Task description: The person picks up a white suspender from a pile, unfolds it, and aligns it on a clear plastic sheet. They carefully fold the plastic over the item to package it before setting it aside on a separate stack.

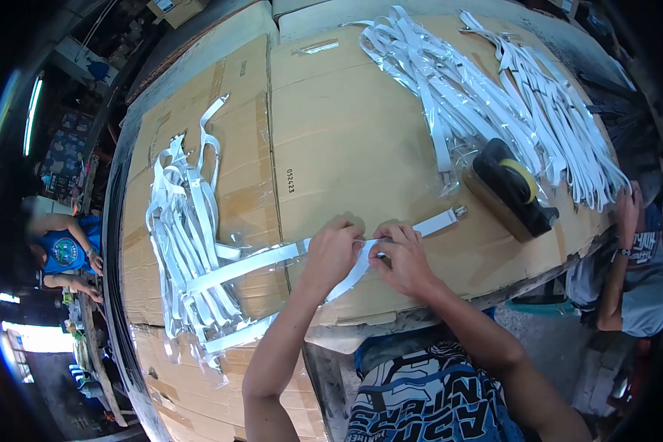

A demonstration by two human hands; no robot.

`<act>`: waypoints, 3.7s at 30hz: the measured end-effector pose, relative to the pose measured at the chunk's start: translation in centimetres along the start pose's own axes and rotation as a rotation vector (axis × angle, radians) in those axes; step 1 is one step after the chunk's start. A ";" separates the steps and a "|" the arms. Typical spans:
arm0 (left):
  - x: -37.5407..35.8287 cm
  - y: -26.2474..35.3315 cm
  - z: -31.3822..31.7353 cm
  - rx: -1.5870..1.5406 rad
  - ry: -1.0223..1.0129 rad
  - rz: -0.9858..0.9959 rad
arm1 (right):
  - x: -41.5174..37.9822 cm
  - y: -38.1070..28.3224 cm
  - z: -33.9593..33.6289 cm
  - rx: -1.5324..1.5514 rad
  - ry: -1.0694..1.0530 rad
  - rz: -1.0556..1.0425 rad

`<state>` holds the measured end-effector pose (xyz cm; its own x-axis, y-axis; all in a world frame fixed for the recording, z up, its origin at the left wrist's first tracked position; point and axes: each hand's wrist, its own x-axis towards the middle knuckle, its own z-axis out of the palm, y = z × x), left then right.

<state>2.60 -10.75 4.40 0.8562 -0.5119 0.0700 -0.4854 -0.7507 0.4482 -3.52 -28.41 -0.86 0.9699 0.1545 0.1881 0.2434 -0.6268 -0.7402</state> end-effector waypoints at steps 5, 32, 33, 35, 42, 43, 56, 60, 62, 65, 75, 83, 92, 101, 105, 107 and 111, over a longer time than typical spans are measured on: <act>2.3 -1.1 -0.2 -0.100 -0.228 -0.037 | 0.1 0.7 -0.1 0.006 -0.003 -0.053; -2.6 -0.4 -0.5 -0.250 -0.144 -0.233 | 1.4 1.7 -0.3 0.068 -0.054 -0.174; -2.6 -0.4 -0.4 -0.245 -0.134 -0.235 | 1.7 1.9 -0.4 0.076 -0.064 -0.198; -2.7 -0.2 -0.6 -0.268 -0.043 -0.219 | 2.5 2.3 -0.4 0.084 -0.081 -0.236; -2.4 -3.4 -3.5 -0.175 -0.016 -0.134 | 0.8 0.3 -2.2 0.131 0.075 0.139; -2.0 -3.2 -3.5 -0.139 -0.019 -0.073 | 0.1 -0.3 -2.8 0.102 0.062 0.272; -0.5 -0.1 -3.6 -0.194 -0.319 -0.062 | -2.3 -0.2 0.6 0.962 -0.009 0.516; -1.9 0.9 -6.2 -0.587 -0.163 -0.159 | -2.1 -3.9 1.2 1.018 -0.073 0.237; -2.2 2.5 -8.9 -0.657 -0.015 -0.127 | -0.7 -6.4 -0.2 1.044 -0.121 0.122; -3.2 5.7 -14.6 -0.522 0.286 0.024 | 2.4 -10.3 -3.6 1.131 -0.175 0.031; -9.8 10.5 -30.6 -0.339 1.102 0.363 | 5.2 -15.4 -6.3 0.647 -0.297 -0.189; -23.9 8.8 -40.7 -0.095 1.739 -0.012 | 0.8 -18.8 -10.5 0.599 -0.534 -0.457; -28.4 16.2 -45.1 1.619 1.102 0.146 | -3.4 -17.7 -15.5 0.828 -0.757 -0.327; -0.8 -9.5 -11.9 -0.310 0.666 -0.283 | -7.1 -1.6 -19.1 0.442 -0.539 0.381; 5.4 -15.3 1.8 -0.565 0.381 -0.314 | -8.6 4.9 -18.9 0.253 -0.496 0.584; 6.7 -13.5 2.1 -0.529 0.398 -0.337 | -8.9 5.6 -19.3 0.118 -0.469 0.623; 6.7 -9.4 0.7 -0.293 0.388 -0.408 | -8.8 4.9 -19.6 -0.299 -0.464 0.567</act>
<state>12.79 -7.49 0.01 0.9906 0.0219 0.1352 -0.0845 -0.6794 0.7289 -10.90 -47.77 6.49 0.8645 0.0117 -0.5025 -0.2356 -0.8737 -0.4256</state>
